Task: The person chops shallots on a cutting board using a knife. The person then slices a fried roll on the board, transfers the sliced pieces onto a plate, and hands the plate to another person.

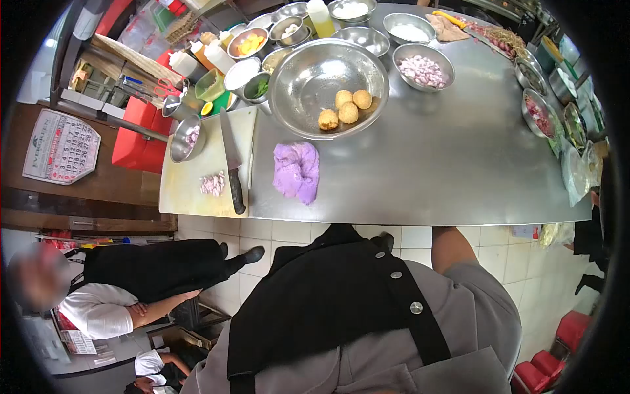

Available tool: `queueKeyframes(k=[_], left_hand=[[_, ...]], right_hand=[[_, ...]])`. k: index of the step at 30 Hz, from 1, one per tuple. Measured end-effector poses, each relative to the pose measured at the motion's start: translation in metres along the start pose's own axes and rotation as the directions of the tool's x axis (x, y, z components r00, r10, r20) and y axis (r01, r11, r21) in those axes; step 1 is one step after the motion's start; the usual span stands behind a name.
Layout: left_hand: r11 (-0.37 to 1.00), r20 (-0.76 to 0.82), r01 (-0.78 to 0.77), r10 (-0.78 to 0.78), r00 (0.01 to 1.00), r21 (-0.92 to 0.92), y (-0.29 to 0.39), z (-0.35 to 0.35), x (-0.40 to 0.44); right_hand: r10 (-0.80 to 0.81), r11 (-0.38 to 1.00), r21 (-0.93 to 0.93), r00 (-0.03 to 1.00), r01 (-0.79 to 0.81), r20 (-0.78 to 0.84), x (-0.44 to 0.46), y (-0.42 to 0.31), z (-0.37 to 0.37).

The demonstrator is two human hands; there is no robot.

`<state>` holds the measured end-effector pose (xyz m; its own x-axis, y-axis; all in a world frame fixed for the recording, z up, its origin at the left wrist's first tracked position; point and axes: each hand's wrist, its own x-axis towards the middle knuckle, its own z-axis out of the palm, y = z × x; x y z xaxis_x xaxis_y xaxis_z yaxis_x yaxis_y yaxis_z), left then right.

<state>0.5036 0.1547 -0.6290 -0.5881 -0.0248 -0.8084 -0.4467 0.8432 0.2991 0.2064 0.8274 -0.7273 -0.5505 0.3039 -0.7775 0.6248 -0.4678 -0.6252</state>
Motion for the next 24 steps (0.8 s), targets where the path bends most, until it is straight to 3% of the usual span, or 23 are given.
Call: queueKeyframes(k=[17,24], left_hand=[[1.0,-0.007,0.016,-0.016,1.0,0.01,0.059,-0.042,-0.015],[0.993,0.017,-0.118,0.118,0.993,-0.024,0.158,-0.092,-0.027]], right_hand=[[-0.054,0.998,-0.04,0.997,0.057,0.06,-0.011,-0.018,-0.013],[-0.124,0.986,-0.103,0.988,0.134,0.098,-0.022,-0.032,-0.036]])
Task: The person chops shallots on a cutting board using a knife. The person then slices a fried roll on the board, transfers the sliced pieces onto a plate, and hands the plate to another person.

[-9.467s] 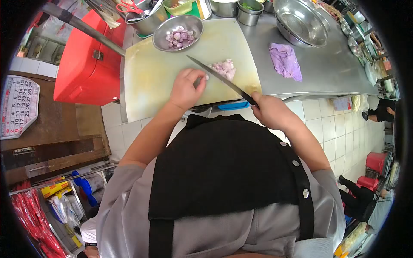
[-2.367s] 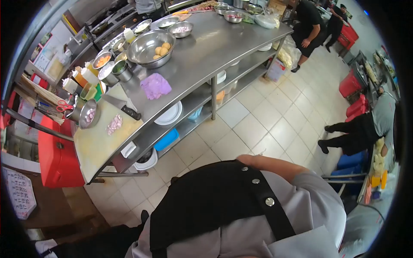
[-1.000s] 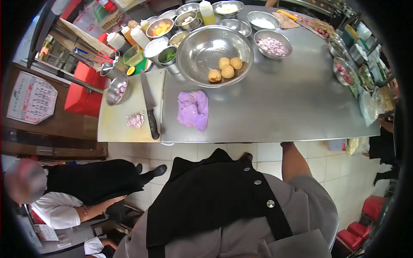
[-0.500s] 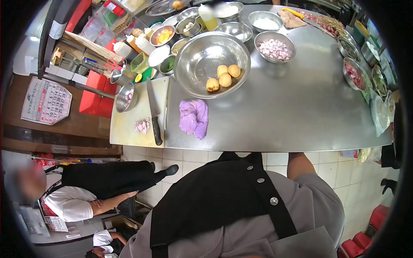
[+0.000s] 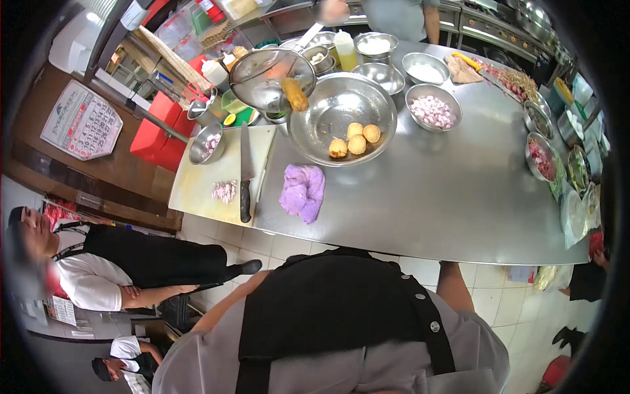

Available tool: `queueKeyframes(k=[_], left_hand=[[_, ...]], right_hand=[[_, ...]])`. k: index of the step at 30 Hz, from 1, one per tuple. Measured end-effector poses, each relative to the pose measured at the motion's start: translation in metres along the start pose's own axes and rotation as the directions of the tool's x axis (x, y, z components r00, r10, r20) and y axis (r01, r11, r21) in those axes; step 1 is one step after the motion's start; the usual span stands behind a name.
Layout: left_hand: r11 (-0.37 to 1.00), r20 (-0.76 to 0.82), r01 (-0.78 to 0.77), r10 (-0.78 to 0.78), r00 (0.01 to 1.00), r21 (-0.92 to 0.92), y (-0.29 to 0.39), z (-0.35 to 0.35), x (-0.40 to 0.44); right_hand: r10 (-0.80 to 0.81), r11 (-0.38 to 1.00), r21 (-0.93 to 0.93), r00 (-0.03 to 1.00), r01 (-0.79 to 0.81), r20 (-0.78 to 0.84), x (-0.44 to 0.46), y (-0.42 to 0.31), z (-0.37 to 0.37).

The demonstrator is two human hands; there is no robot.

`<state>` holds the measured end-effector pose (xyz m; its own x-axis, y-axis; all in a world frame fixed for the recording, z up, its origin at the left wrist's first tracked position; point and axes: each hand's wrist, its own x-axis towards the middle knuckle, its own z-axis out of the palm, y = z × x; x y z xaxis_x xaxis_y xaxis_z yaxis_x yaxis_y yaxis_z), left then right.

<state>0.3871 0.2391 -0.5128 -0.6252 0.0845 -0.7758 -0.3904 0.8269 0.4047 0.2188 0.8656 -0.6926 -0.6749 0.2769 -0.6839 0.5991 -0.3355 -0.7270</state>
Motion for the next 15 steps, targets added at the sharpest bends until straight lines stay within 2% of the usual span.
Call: queueKeyframes(k=[5,9,11,12,15], left_hand=[[0.967,0.068,-0.205,0.217,0.974,-0.151,0.131,-0.067,-0.03],[0.877,0.105,-0.406,0.443,0.89,-0.257,0.138,-0.088,-0.013],[0.894,0.136,-0.243,0.313,0.94,-0.376,0.157,-0.108,-0.011],[0.925,0.155,-0.278,0.324,0.933,-0.259,0.15,-0.117,0.0],[0.922,0.209,-0.378,0.386,0.899,-0.079,0.151,-0.151,0.007]], right_hand=[[-0.094,0.992,-0.091,0.995,0.09,-0.044,-0.043,-0.002,-0.03],[-0.182,0.972,-0.179,0.966,0.149,-0.182,-0.101,0.024,-0.072],[-0.243,0.954,-0.234,0.939,0.186,-0.245,-0.129,0.041,-0.092],[-0.26,0.928,-0.342,0.917,0.15,-0.303,-0.156,0.039,-0.096],[-0.384,0.816,-0.535,0.897,0.218,-0.22,-0.212,0.05,-0.139]])
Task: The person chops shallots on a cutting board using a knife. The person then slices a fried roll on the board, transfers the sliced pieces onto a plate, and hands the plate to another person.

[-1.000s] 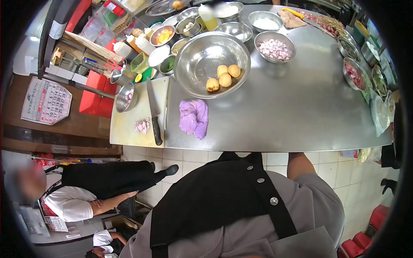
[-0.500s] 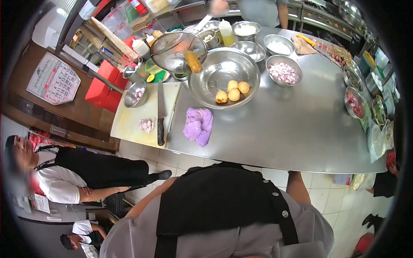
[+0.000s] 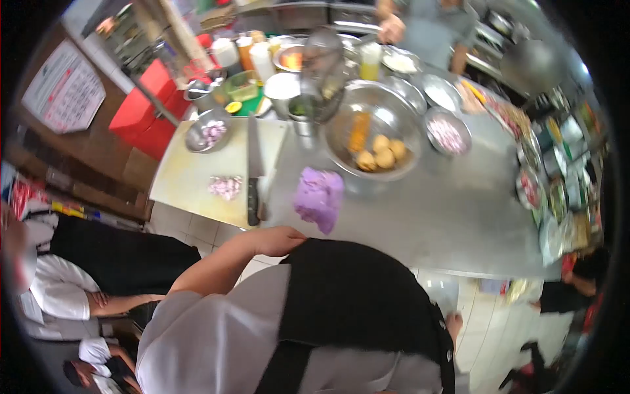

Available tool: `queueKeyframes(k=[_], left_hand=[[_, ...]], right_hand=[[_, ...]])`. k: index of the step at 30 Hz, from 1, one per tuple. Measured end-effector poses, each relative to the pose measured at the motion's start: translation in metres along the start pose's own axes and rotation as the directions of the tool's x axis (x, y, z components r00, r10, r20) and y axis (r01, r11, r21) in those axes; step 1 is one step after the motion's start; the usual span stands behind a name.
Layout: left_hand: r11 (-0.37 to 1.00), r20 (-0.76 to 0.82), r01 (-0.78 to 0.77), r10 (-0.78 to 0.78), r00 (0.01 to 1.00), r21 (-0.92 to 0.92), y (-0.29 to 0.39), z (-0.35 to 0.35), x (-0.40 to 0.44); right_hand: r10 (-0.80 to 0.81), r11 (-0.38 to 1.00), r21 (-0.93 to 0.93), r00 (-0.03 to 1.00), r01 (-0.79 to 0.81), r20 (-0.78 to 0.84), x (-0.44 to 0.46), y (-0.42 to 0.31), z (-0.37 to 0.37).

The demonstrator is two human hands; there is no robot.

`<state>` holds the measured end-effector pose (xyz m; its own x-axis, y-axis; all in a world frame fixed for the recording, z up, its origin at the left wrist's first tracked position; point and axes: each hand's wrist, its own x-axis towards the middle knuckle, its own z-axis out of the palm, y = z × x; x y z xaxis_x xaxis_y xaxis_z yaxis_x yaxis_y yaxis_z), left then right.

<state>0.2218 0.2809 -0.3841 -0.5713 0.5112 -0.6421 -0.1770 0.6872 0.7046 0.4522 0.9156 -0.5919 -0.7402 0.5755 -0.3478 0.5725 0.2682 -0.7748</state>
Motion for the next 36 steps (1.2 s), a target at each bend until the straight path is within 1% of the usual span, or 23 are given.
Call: queueKeyframes(k=[3,4,6,7,8,10,12,13,14,16,18,20,22,23,25,26,27,28,30,32,33,35,36], left_hand=[[0.991,-0.02,-0.095,0.097,0.995,0.092,0.035,-0.038,-0.029],[0.994,-0.032,-0.107,0.107,0.994,-0.001,0.047,-0.052,-0.044],[0.973,-0.043,-0.14,0.135,0.99,-0.185,0.058,-0.079,-0.062],[0.932,-0.162,-0.313,0.286,0.945,-0.184,0.04,-0.096,-0.055],[0.865,-0.275,-0.474,0.422,0.864,-0.162,0.019,-0.114,-0.047],[0.793,-0.603,-0.598,0.421,0.677,-0.117,0.002,-0.163,-0.048],[0.804,-0.866,-0.57,0.152,0.477,-0.173,0.006,-0.219,-0.068],[0.785,-0.92,-0.594,0.084,0.383,-0.175,-0.003,-0.249,-0.073],[0.767,-0.958,-0.617,0.013,0.287,-0.175,-0.015,-0.281,-0.079],[0.762,-0.986,-0.626,-0.118,0.119,-0.167,-0.045,-0.344,-0.085],[0.76,-0.979,-0.626,-0.203,0.024,-0.174,-0.086,-0.405,-0.088],[0.75,-0.944,-0.608,-0.33,-0.006,-0.258,-0.122,-0.461,-0.1],[0.69,-0.903,-0.681,-0.418,-0.098,-0.245,-0.137,-0.492,-0.118],[0.777,-0.921,-0.598,-0.357,-0.158,-0.199,-0.16,-0.517,-0.124],[0.678,-0.858,-0.711,-0.464,-0.219,-0.186,-0.155,-0.535,-0.131],[0.711,-0.859,-0.678,-0.454,-0.239,-0.187,-0.154,-0.543,-0.134],[0.742,-0.858,-0.643,-0.443,-0.258,-0.19,-0.157,-0.554,-0.136],[0.771,-0.858,-0.607,-0.434,-0.276,-0.195,-0.166,-0.57,-0.137],[0.888,-0.92,-0.395,-0.334,-0.206,-0.234,-0.181,-0.592,-0.14],[0.964,-0.923,-0.14,-0.257,-0.287,-0.225,-0.184,-0.61,-0.134],[0.974,-0.905,-0.03,-0.221,-0.362,-0.226,-0.188,-0.619,-0.127],[0.956,-0.866,0.188,-0.109,-0.489,-0.226,-0.194,-0.64,-0.113],[0.921,-0.873,0.315,-0.051,-0.485,-0.228,-0.199,-0.656,-0.111]], right_hand=[[-0.046,0.999,-0.028,0.999,0.046,0.023,-0.013,0.047,-0.069],[-0.042,0.999,0.012,0.999,0.042,0.011,-0.016,0.055,-0.085],[0.033,0.957,0.291,0.996,-0.006,-0.088,-0.033,0.034,-0.09],[0.044,0.954,0.299,0.996,-0.019,-0.077,-0.044,0.022,-0.095],[0.057,0.951,0.307,0.996,-0.034,-0.065,-0.056,0.012,-0.102],[0.1,0.937,0.344,0.992,-0.065,-0.084,-0.072,-0.016,-0.093],[0.157,0.911,0.402,0.978,-0.089,-0.139,-0.076,-0.1,-0.046],[0.193,0.862,0.499,0.97,-0.095,-0.149,-0.09,-0.16,-0.01],[0.143,0.815,0.57,0.989,-0.104,-0.024,-0.067,-0.161,0.005],[0.171,0.754,0.648,0.985,-0.11,-0.032,-0.066,-0.204,0.061],[0.17,0.701,0.701,0.985,-0.128,0.011,-0.043,-0.211,0.098],[0.174,0.668,0.734,0.985,-0.124,0.008,-0.027,-0.227,0.134],[0.175,0.677,0.728,0.984,-0.108,-0.017,-0.012,-0.241,0.16],[0.175,0.684,0.723,0.984,-0.101,-0.029,-0.009,-0.25,0.169],[0.144,0.724,0.681,0.989,-0.115,0.013,-0.017,-0.277,0.181],[0.131,0.742,0.659,0.991,-0.121,0.035,-0.025,-0.288,0.184],[0.074,0.753,0.644,0.99,-0.135,0.121,-0.033,-0.296,0.186],[0.086,0.764,0.629,0.989,-0.141,0.117,-0.035,-0.293,0.188],[0.106,0.785,0.6,0.988,-0.151,0.109,-0.037,-0.284,0.191],[0.107,0.812,0.57,0.993,-0.121,0.059,-0.04,-0.282,0.193],[0.108,0.823,0.558,0.994,-0.106,0.03,-0.042,-0.282,0.194],[0.046,0.842,0.532,0.995,-0.085,0.085,-0.037,-0.279,0.194],[0.034,0.846,0.527,0.994,-0.082,0.101,-0.037,-0.269,0.192]])
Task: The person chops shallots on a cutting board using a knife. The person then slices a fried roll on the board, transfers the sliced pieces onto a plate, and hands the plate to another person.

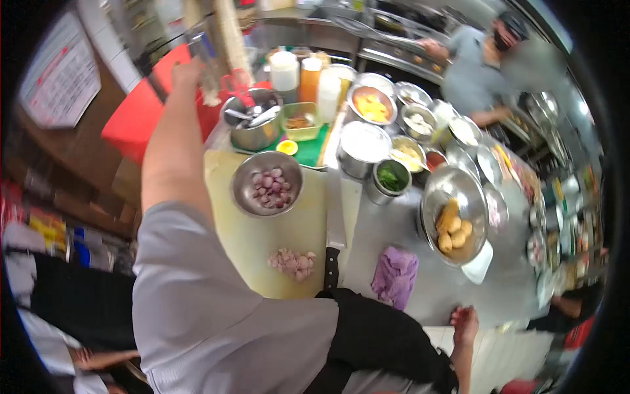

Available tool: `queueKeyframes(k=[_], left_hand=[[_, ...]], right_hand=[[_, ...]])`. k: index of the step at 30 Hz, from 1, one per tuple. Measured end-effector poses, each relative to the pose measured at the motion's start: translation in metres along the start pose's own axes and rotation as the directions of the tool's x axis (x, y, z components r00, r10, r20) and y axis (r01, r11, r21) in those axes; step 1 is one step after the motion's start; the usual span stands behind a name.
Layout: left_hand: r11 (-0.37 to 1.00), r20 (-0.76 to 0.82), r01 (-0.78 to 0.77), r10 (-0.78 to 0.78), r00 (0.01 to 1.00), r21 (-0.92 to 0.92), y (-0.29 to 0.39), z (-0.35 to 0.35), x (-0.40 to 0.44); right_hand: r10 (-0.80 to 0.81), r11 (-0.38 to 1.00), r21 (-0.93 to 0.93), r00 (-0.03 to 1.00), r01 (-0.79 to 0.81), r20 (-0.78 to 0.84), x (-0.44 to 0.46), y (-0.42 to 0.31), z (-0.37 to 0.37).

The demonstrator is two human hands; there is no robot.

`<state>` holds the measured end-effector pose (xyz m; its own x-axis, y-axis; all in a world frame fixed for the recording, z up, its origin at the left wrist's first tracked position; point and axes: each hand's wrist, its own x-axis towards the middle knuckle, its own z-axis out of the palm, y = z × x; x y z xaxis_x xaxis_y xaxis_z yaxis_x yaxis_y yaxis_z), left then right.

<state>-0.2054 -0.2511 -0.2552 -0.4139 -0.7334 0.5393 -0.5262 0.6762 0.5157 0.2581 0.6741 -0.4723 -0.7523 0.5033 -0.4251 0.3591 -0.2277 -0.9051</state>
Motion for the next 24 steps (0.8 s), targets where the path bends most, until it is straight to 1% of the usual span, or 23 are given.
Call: queueKeyframes(k=[1,2,3,4,5,6,8,10,11,12,15,18,19,20,21,22,24], left_hand=[[0.986,0.084,-0.092,0.081,0.993,0.138,-0.011,0.006,0.013],[0.931,0.225,-0.246,0.187,0.956,0.271,-0.019,0.017,0.029],[0.851,0.343,-0.403,0.287,0.894,0.337,-0.023,0.035,0.044],[0.776,0.419,-0.511,0.351,0.837,0.37,-0.024,0.05,0.059],[0.718,0.461,-0.569,0.379,0.802,0.4,-0.026,0.058,0.075],[0.67,0.489,-0.602,0.387,0.782,0.434,-0.027,0.062,0.089],[0.616,0.508,-0.611,0.363,0.781,0.498,-0.023,0.062,0.102],[0.652,0.479,-0.551,0.31,0.821,0.521,-0.023,0.054,0.108],[0.779,0.354,-0.476,0.346,0.869,0.408,-0.027,0.055,0.107],[0.878,0.226,-0.399,0.346,0.911,0.264,-0.029,0.056,0.107],[0.942,0.12,-0.285,0.267,0.956,0.175,0.007,0.033,0.106],[0.984,0.045,-0.154,0.15,0.988,0.091,0.019,0.007,0.093],[0.995,0.106,-0.074,0.081,0.991,-0.074,0.02,0.012,0.105],[0.974,0.167,0.027,0.012,0.986,-0.227,0.02,0.017,0.118],[0.989,0.048,-0.097,0.103,0.994,-0.112,0.025,0.007,0.119],[0.978,-0.062,-0.206,0.207,0.976,0.02,0.028,-0.006,0.117],[0.956,-0.101,-0.294,0.291,0.951,-0.01,0.039,-0.023,0.104]], right_hand=[[-0.059,0.997,0.059,0.997,0.056,0.058,0.007,0.013,-0.004],[-0.059,0.99,0.132,0.997,0.051,0.057,0.005,0.017,0.0],[-0.058,0.993,0.113,0.99,0.044,0.127,-0.009,0.008,0.006],[0.022,1.0,0.011,0.998,-0.021,-0.061,-0.023,-0.002,0.021],[0.023,1.0,0.009,0.998,-0.023,-0.06,-0.031,-0.004,0.025],[0.036,0.999,-0.036,0.994,-0.04,-0.099,-0.04,-0.009,0.034],[0.088,0.992,-0.084,0.992,-0.095,-0.091,-0.045,-0.012,0.035],[0.119,0.987,-0.091,0.981,-0.134,-0.154,-0.056,-0.017,0.042],[0.126,0.985,-0.094,0.98,-0.142,-0.154,-0.057,-0.019,0.043],[0.123,0.987,-0.083,0.98,-0.137,-0.155,-0.057,-0.018,0.044],[0.132,0.987,-0.068,0.98,-0.144,-0.151,-0.056,-0.019,0.043],[0.138,0.987,-0.066,0.98,-0.149,-0.145,-0.056,-0.018,0.041],[0.139,0.987,-0.066,0.979,-0.15,-0.149,-0.059,-0.02,0.043],[0.137,0.987,-0.068,0.979,-0.149,-0.153,-0.061,-0.021,0.044],[0.137,0.987,-0.06,0.978,-0.148,-0.154,-0.063,-0.02,0.043],[0.137,0.988,-0.053,0.979,-0.147,-0.153,-0.065,-0.018,0.042],[0.139,0.987,-0.056,0.981,-0.147,-0.137,-0.067,-0.018,0.044]])
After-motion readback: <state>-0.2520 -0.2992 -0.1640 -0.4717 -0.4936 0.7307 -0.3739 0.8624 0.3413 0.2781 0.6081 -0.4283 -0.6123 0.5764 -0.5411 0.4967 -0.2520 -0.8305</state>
